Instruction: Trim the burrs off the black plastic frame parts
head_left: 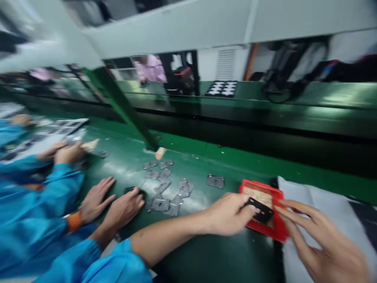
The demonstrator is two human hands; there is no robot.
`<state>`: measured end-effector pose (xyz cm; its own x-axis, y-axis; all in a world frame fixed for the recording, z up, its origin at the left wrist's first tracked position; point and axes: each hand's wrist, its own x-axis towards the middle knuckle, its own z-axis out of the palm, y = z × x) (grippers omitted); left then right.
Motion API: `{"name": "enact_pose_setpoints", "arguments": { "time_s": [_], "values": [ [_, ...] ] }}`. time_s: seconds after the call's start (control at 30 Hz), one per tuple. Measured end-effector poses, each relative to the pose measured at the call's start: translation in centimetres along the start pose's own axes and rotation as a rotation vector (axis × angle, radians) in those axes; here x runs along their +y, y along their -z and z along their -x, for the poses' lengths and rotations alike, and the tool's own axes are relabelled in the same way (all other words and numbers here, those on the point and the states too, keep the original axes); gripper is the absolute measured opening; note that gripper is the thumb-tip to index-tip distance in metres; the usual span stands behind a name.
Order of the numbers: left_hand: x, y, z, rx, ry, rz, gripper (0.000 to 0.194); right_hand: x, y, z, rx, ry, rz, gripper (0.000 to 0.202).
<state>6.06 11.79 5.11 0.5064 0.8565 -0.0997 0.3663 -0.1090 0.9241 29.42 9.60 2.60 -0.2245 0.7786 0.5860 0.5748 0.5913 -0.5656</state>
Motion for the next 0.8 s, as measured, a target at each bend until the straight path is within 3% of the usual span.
{"name": "enact_pose_setpoints", "arguments": {
  "time_s": [0.07, 0.23, 0.6, 0.8],
  "values": [
    [0.2, 0.2, 0.3, -0.029, -0.014, 0.028, 0.024, -1.0, 0.5, 0.5, -0.064, 0.006, 0.120, 0.018],
    [0.6, 0.7, 1.0, -0.085, 0.006, 0.029, 0.025, -2.5, -1.3, -0.5, 0.004, 0.075, 0.031, 0.023],
    [2.0, -0.2, 1.0, -0.090, -0.040, 0.006, 0.018, -2.8, -1.8, -0.1, 0.010, 0.127, -0.081, 0.044],
    [2.2, -0.7, 1.0, -0.075, -0.062, 0.075, 0.017, -2.7, -1.9, -0.1, 0.001, 0.107, -0.126, 0.045]
  ]
}}
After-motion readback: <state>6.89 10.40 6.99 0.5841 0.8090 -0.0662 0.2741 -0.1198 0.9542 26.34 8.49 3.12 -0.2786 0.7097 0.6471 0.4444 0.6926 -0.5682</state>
